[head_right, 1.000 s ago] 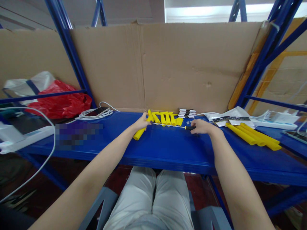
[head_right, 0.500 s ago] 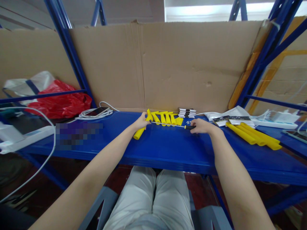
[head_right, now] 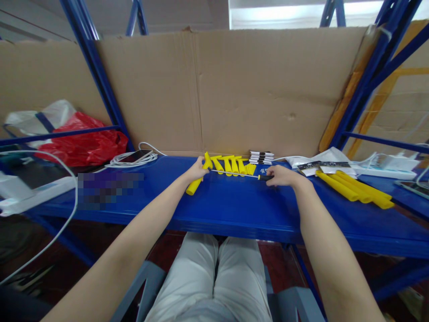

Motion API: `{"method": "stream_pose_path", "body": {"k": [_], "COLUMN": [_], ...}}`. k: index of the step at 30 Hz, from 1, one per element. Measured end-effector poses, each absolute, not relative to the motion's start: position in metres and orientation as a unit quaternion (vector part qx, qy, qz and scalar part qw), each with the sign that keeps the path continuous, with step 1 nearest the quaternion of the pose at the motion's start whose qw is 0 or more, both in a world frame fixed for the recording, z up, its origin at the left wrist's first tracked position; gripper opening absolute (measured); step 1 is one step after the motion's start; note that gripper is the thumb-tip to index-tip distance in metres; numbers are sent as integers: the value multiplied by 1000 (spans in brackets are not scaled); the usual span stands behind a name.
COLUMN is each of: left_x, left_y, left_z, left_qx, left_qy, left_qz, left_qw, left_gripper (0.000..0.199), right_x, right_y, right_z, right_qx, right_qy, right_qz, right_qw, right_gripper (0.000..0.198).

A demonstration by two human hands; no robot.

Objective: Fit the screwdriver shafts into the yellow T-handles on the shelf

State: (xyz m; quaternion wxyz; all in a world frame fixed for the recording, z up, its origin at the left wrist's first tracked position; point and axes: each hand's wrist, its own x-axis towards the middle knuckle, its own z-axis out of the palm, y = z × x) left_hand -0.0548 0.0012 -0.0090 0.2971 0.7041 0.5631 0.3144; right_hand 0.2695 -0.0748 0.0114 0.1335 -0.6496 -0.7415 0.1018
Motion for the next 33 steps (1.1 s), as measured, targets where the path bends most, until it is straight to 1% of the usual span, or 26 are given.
{"method": "stream_pose_path", "body": {"k": [5,9,14,18,21,26,30,33], "left_x": [-57,-56,-55,-53,-49,-35,-19,-4], "left_y": [0,-3,-5,-7,-9,-16,-16,-17], "left_z": [-7,-6,-3,-1,0,1,0,0], "left_qx": [700,702,710,714,710,693,684,685], "left_qy": [572,573,568,554,529,475,460,454], "left_qz": [318,317,315,328,357,391,375,349], "left_qw": [286,281,273,274,299,377,424,450], "left_gripper": [55,59,59,60,55,49,50,52], "right_x": [272,270,263,254,248,245,248,247], "right_y": [-77,-77,-70,-68,-70,-68,-64,-62], "right_z": [13,13,10,8,7,4,0,-3], "right_qx": [-650,-647,-628,-618,-619,-610,-597,-586], "right_qy": [-739,-742,-767,-777,-776,-781,-785,-785], "right_qz": [126,140,92,80,74,85,100,101], "right_qw": [124,106,96,88,96,106,131,173], "right_gripper": [16,15,16,19,19,22,26,26]}}
